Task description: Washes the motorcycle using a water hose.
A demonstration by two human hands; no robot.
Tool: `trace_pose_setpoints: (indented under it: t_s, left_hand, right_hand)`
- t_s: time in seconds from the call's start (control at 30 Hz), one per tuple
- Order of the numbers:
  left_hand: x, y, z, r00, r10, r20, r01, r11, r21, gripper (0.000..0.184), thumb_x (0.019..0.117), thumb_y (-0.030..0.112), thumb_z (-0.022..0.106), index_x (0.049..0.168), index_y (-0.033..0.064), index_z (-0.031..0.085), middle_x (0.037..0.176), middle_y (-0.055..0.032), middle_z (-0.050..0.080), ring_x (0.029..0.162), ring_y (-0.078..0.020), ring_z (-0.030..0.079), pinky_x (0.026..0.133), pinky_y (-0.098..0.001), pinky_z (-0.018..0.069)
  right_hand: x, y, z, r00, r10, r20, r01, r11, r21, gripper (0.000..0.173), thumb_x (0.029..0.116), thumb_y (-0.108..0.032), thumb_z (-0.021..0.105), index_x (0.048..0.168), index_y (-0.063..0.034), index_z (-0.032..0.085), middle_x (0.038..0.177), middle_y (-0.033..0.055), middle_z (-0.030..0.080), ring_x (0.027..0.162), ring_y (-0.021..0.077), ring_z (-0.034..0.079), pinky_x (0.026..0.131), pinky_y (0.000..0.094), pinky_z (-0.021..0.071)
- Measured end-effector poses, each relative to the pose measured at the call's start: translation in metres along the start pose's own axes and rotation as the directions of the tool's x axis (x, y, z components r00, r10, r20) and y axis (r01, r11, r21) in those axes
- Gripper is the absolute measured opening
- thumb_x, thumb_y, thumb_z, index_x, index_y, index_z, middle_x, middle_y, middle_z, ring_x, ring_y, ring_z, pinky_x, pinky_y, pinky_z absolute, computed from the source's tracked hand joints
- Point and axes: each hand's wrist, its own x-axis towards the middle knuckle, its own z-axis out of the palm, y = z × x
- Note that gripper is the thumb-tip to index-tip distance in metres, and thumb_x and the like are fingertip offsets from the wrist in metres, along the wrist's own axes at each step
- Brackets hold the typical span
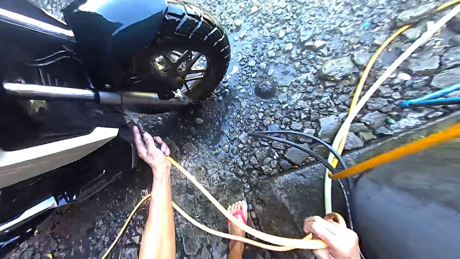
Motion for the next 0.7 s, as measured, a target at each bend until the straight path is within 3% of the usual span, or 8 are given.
trace_pose_setpoints:
  t_s: [0.13,0.2,0.27,0.33,0.43,0.53,0.63,0.7]
  left_hand:
    - [-0.042,0.059,0.015,0.991,-0.133,-0.021,0.134,0.990,0.032,0.045,0.1123,0.032,0.039,0.157,0.0352,0.034,0.080,0.0011,0.054,0.043,-0.0064,0.042,0.035,-0.0194,0.0371]
    - [-0.060,0.087,0.027,0.971,-0.237,0.039,0.232,0.967,0.109,0.045,0.1116,0.036,0.041,0.156,0.0378,0.035,0.079,0.0019,0.052,0.042,-0.0060,0.040,0.036,-0.0198,0.0359]
    - [-0.070,0.108,0.036,0.960,-0.278,0.001,0.276,0.953,0.123,0.045,0.1107,0.039,0.043,0.155,0.0390,0.036,0.078,0.0015,0.052,0.042,-0.0062,0.039,0.036,-0.0200,0.0359]
    - [-0.074,0.122,0.045,0.939,-0.338,-0.066,0.344,0.927,0.151,0.046,0.1111,0.039,0.042,0.157,0.0349,0.034,0.079,0.0004,0.052,0.044,-0.0060,0.041,0.038,-0.0202,0.0378]
    - [-0.081,0.135,0.054,0.871,-0.491,-0.008,0.473,0.835,0.281,0.048,0.1103,0.035,0.046,0.157,0.0298,0.037,0.075,-0.0019,0.053,0.043,-0.0075,0.041,0.037,-0.0225,0.0375]
    - [-0.087,0.150,0.054,0.856,-0.513,-0.060,0.502,0.797,0.337,0.048,0.1101,0.036,0.047,0.157,0.0302,0.037,0.077,-0.0024,0.052,0.045,-0.0089,0.043,0.039,-0.0239,0.0390]
    - [-0.096,0.153,0.052,0.819,-0.573,-0.019,0.526,0.738,0.422,0.048,0.1095,0.035,0.049,0.156,0.0282,0.039,0.078,-0.0037,0.052,0.046,-0.0093,0.042,0.041,-0.0247,0.0382]
    - [-0.093,0.167,0.051,0.838,-0.546,-0.030,0.511,0.763,0.396,0.047,0.1094,0.034,0.049,0.156,0.0276,0.040,0.078,-0.0029,0.053,0.046,-0.0089,0.043,0.040,-0.0239,0.0383]
  right_hand:
    - [-0.054,-0.019,-0.069,0.977,0.213,0.013,-0.213,0.977,0.026,0.016,0.0888,-0.011,0.053,0.077,-0.0052,0.063,0.077,0.0123,0.071,0.067,0.0205,0.068,0.061,0.0352,0.0539]
    - [-0.072,-0.028,-0.097,0.958,0.288,-0.006,-0.287,0.956,0.065,0.016,0.0872,-0.007,0.053,0.075,-0.0013,0.061,0.075,0.0150,0.068,0.069,0.0213,0.067,0.067,0.0334,0.0535]
    - [-0.082,-0.040,-0.119,0.942,0.334,-0.047,-0.330,0.941,0.075,0.015,0.0856,-0.004,0.053,0.073,0.0005,0.059,0.073,0.0159,0.066,0.071,0.0212,0.066,0.069,0.0303,0.0536]
    - [-0.093,-0.056,-0.135,0.916,0.388,-0.099,-0.383,0.921,0.065,0.012,0.0817,-0.001,0.054,0.071,0.0019,0.058,0.073,0.0162,0.065,0.072,0.0204,0.066,0.069,0.0282,0.0533]
    - [-0.112,-0.074,-0.157,0.880,0.456,-0.137,-0.450,0.890,0.073,0.011,0.0799,0.003,0.055,0.070,0.0040,0.059,0.073,0.0167,0.066,0.073,0.0204,0.067,0.071,0.0281,0.0542]
    - [-0.131,-0.102,-0.170,0.835,0.538,-0.115,-0.531,0.843,0.084,0.008,0.0790,0.005,0.056,0.072,0.0060,0.060,0.077,0.0191,0.067,0.075,0.0240,0.069,0.073,0.0327,0.0559]
    - [-0.142,-0.123,-0.179,0.781,0.605,-0.155,-0.601,0.795,0.079,0.005,0.0747,0.006,0.055,0.071,0.0065,0.059,0.075,0.0194,0.066,0.072,0.0246,0.068,0.070,0.0341,0.0548]
    - [-0.145,-0.138,-0.182,0.764,0.629,-0.141,-0.622,0.777,0.095,0.005,0.0755,0.007,0.056,0.072,0.0067,0.060,0.077,0.0200,0.068,0.075,0.0261,0.069,0.071,0.0362,0.0559]
